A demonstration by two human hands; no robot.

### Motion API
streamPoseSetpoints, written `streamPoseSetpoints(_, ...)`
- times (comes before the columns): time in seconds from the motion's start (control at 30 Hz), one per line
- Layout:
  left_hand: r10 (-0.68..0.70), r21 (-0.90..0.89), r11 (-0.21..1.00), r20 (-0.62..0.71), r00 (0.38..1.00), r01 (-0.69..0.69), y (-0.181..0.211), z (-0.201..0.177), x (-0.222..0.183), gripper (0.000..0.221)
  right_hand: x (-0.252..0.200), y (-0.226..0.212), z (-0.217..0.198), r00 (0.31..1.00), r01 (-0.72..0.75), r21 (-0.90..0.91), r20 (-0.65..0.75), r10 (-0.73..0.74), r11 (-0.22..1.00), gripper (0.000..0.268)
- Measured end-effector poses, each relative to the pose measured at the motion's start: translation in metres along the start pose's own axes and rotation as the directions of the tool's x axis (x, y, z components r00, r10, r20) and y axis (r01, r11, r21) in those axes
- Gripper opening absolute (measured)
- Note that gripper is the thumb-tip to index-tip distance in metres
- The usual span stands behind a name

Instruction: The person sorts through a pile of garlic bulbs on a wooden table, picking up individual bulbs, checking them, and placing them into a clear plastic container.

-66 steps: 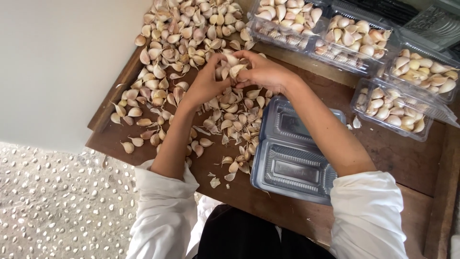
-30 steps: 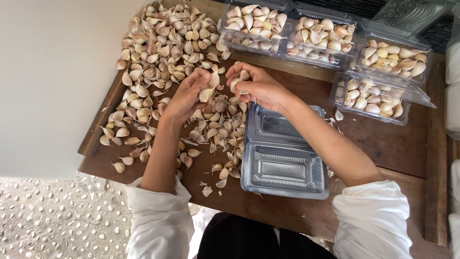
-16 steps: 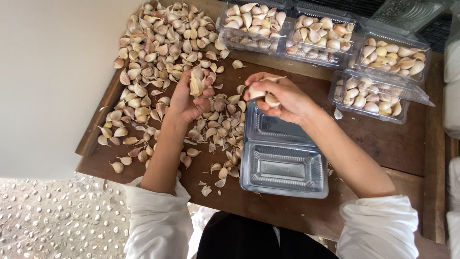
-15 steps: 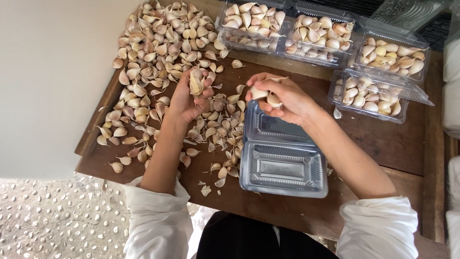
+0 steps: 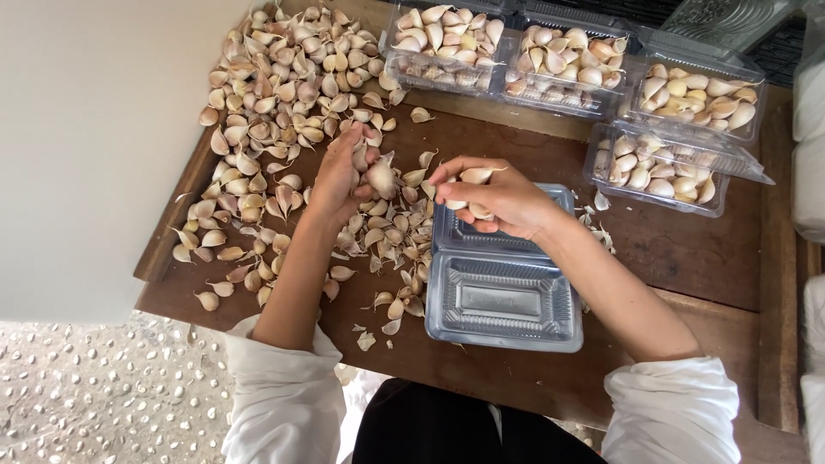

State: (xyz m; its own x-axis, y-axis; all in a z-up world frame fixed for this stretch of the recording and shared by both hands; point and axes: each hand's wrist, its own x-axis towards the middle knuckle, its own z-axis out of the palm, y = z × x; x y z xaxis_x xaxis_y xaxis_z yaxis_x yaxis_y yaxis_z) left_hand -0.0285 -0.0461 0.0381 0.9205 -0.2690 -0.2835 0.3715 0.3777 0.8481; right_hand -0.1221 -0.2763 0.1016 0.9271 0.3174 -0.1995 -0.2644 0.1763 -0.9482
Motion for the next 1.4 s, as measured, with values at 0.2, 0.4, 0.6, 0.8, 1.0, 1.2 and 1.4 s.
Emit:
streamPoseSetpoints(0.2, -0.041, 0.052, 0.998, 0.086, 0.995, 0.037, 0.010, 0.000, -0.003, 0.027, 0.001, -0.007, 0.009, 0.997, -0.082, 0.029, 0.017, 0.081, 0.996, 0.036)
streamPoseSetpoints(0.4, -0.023, 0.159, 0.987, 0.231, 0.973, -0.014, -0.004, 0.006, -0.009, 0.031, -0.003, -0.005, 0.006, 0.994, -0.109, 0.063, 0.031, 0.107, 0.992, 0.055)
streamPoseSetpoints(0.6, -0.056, 0.299, 0.953, 0.364, 0.930, -0.059, -0.003, 0.038, -0.053, 0.026, -0.020, -0.014, 0.003, 0.994, -0.089, -0.113, 0.052, 0.096, 0.990, 0.038)
streamPoseSetpoints(0.8, 0.016, 0.339, 0.927, 0.387, 0.922, -0.158, -0.008, 0.030, -0.046, 0.020, -0.019, -0.017, 0.012, 0.990, -0.035, -0.226, 0.127, 0.065, 0.974, 0.033)
streamPoseSetpoints(1.0, 0.076, 0.199, 0.973, 0.209, 0.975, -0.119, 0.006, 0.018, -0.033, 0.026, 0.010, -0.002, 0.029, 0.992, -0.029, -0.299, 0.111, 0.065, 0.954, 0.020)
streamPoseSetpoints(1.2, 0.090, 0.212, 0.969, 0.179, 0.980, -0.128, 0.008, 0.017, -0.032, 0.028, 0.014, -0.019, 0.049, 0.986, -0.062, -0.268, 0.132, 0.101, 0.961, 0.025)
streamPoseSetpoints(1.4, 0.100, 0.233, 0.963, 0.167, 0.981, -0.138, 0.011, 0.015, -0.034, 0.024, 0.011, -0.028, 0.048, 0.964, -0.137, -0.266, 0.186, 0.191, 0.954, 0.032)
